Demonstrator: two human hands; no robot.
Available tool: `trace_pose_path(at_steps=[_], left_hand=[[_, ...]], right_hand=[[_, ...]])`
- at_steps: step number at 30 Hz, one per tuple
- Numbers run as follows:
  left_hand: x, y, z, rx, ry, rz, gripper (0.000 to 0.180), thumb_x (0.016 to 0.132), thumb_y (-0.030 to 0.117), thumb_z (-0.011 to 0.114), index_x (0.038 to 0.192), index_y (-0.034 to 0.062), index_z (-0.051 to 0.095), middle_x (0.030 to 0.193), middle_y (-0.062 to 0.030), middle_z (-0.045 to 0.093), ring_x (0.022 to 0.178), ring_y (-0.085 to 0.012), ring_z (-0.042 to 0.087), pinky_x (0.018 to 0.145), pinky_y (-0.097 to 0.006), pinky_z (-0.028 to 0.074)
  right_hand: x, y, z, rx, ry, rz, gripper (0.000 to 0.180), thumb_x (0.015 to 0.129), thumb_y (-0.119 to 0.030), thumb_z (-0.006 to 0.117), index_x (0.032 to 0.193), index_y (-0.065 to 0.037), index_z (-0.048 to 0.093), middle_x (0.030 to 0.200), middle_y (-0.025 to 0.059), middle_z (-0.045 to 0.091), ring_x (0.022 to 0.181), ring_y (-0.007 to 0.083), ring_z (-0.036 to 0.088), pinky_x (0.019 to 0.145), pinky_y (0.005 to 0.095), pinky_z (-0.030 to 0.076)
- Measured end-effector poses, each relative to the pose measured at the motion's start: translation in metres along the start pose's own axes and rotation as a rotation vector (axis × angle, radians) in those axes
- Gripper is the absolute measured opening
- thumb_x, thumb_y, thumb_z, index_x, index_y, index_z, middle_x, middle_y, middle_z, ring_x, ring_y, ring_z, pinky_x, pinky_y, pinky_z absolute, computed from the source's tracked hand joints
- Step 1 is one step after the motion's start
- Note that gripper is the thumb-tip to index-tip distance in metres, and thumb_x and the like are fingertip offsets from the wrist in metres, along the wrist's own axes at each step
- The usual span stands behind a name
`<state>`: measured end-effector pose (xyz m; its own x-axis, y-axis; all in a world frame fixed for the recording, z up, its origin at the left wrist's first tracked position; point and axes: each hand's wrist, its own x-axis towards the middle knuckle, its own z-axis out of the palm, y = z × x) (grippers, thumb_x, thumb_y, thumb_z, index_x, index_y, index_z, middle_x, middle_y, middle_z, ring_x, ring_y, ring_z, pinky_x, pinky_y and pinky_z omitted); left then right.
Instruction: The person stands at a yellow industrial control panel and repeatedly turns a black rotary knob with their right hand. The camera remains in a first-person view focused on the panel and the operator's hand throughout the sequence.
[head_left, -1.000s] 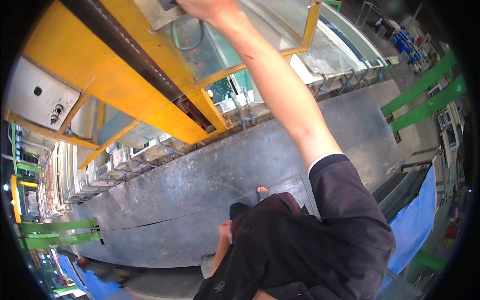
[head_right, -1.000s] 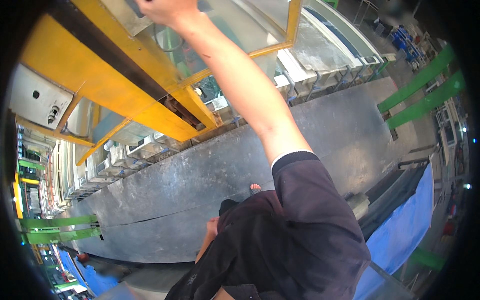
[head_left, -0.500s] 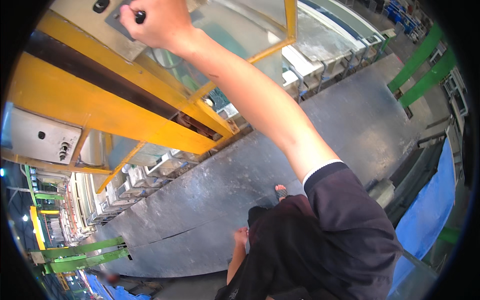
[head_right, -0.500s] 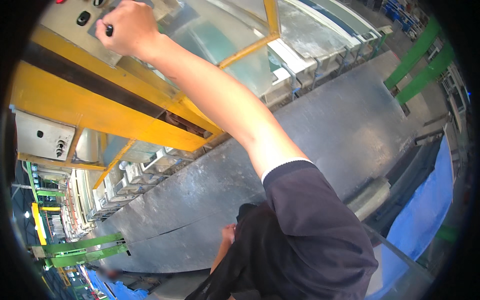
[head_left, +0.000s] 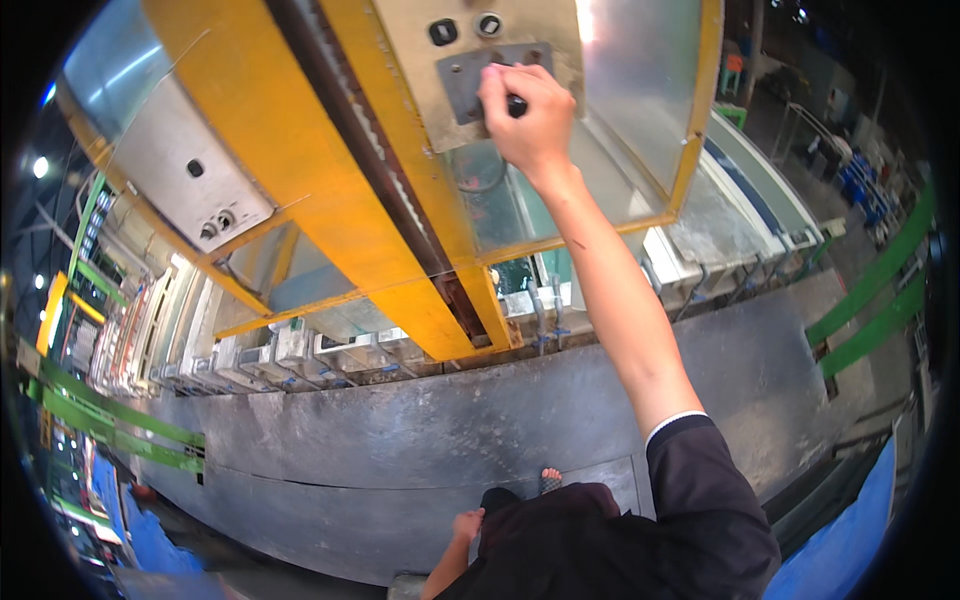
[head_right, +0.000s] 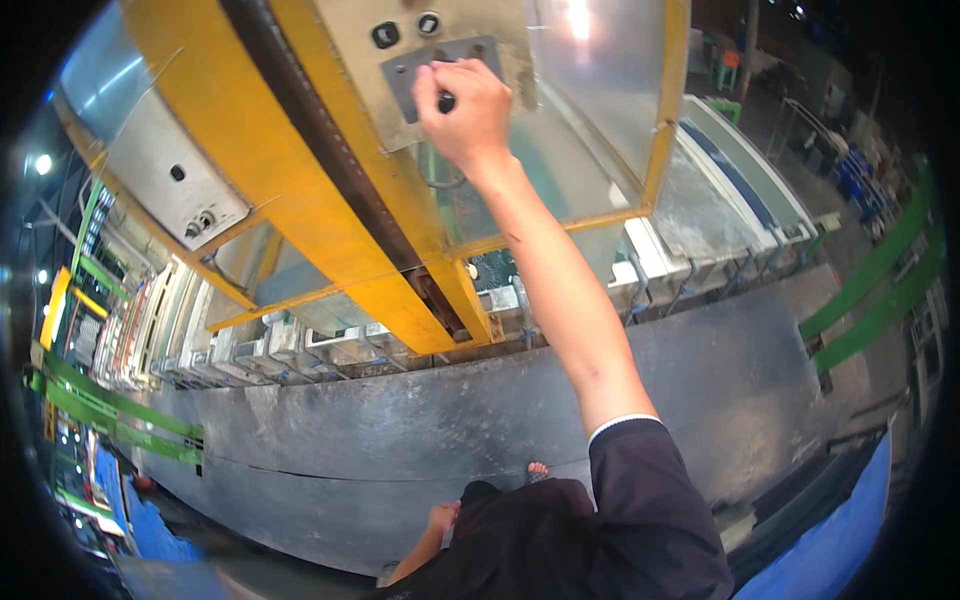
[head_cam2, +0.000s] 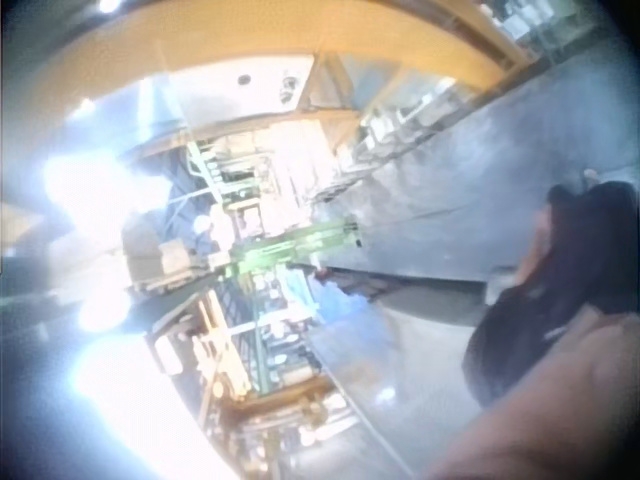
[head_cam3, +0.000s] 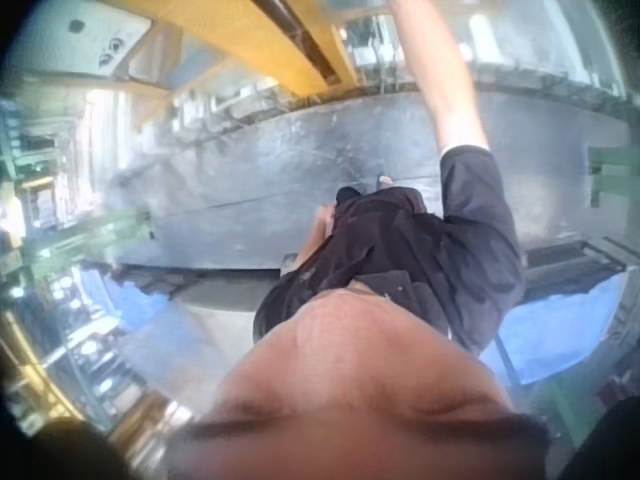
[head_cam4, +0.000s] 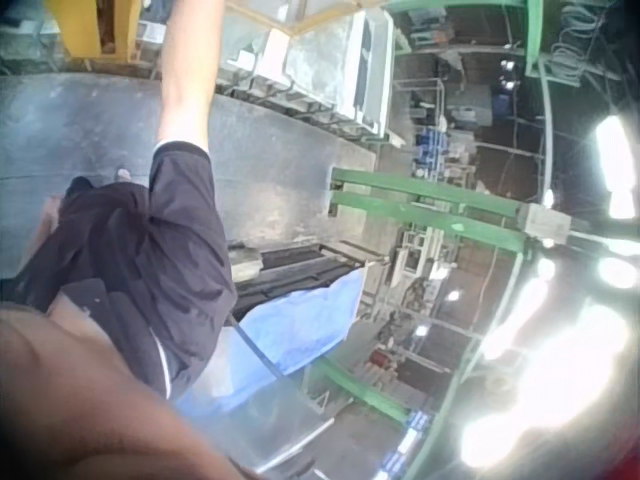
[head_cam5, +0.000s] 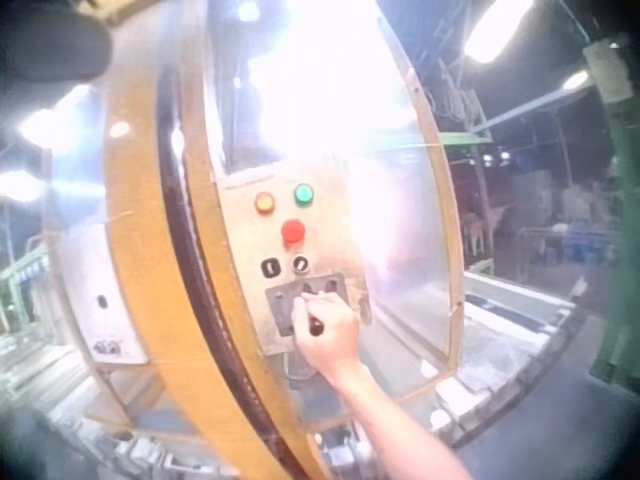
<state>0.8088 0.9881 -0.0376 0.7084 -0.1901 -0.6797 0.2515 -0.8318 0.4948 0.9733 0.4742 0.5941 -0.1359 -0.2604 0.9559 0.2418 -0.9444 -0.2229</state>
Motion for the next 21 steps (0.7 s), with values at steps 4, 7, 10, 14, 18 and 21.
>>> trace_pose_path(at_steps=[4,7,10,14,18,21], left_hand=[[-0.056,0.131,-0.050,-0.273,0.248,0.416,0.029,0.081,0.029,0.059,0.073,0.0024,0.064,0.064,-0.0091,0.062,0.063,-0.0159,0.059,0.062,-0.030,0.046],[-0.121,0.264,-0.110,-0.738,0.119,0.680,0.013,0.083,0.012,0.059,0.084,-0.0008,0.061,0.084,-0.0054,0.063,0.078,-0.0100,0.056,0.072,-0.024,0.044],[-0.233,0.371,-0.190,-0.856,-0.016,1.133,0.009,0.084,0.005,0.056,0.091,-0.0005,0.057,0.088,-0.0095,0.061,0.083,-0.0169,0.058,0.081,-0.033,0.046],[-0.360,0.416,-0.274,-0.822,-0.168,1.999,0.019,0.083,0.021,0.057,0.078,0.0024,0.058,0.072,-0.0086,0.061,0.071,-0.0213,0.059,0.082,-0.041,0.044],[-0.385,0.448,-0.268,-0.877,0.149,2.658,0.049,0.079,0.051,0.056,0.072,0.0031,0.060,0.069,-0.0094,0.059,0.061,-0.0225,0.055,0.057,-0.037,0.045],[-0.398,0.434,-0.271,-0.913,0.083,2.458,0.040,0.079,0.045,0.056,0.071,0.0061,0.057,0.074,-0.0086,0.058,0.063,-0.0249,0.055,0.061,-0.036,0.045]], right_hand=[[0.001,-0.003,0.000,-0.003,-0.016,0.002,0.015,0.078,-0.011,0.060,0.067,-0.004,0.066,0.071,0.0113,0.065,0.074,0.0228,0.063,0.072,0.0323,0.049],[-0.001,-0.002,0.002,0.036,-0.025,0.021,0.011,0.075,-0.012,0.061,0.067,-0.006,0.065,0.078,0.0093,0.066,0.076,0.0223,0.063,0.072,0.0323,0.049],[-0.005,-0.007,-0.005,0.040,-0.120,0.059,0.011,0.080,-0.012,0.060,0.079,-0.004,0.068,0.082,0.0091,0.067,0.082,0.0194,0.063,0.076,0.0299,0.047],[-0.006,-0.007,-0.008,-0.061,-0.203,0.178,0.020,0.085,-0.021,0.057,0.086,-0.006,0.069,0.082,0.0063,0.067,0.080,0.0114,0.060,0.076,0.0239,0.044],[-0.011,-0.017,-0.003,-0.104,-0.232,0.240,0.024,0.086,-0.028,0.055,0.086,-0.008,0.069,0.085,0.0049,0.067,0.083,0.0120,0.060,0.077,0.0238,0.043],[-0.017,-0.015,0.008,-0.080,-0.242,0.231,0.030,0.087,-0.033,0.054,0.088,-0.007,0.069,0.086,0.0027,0.067,0.083,0.0117,0.060,0.078,0.0239,0.044]])
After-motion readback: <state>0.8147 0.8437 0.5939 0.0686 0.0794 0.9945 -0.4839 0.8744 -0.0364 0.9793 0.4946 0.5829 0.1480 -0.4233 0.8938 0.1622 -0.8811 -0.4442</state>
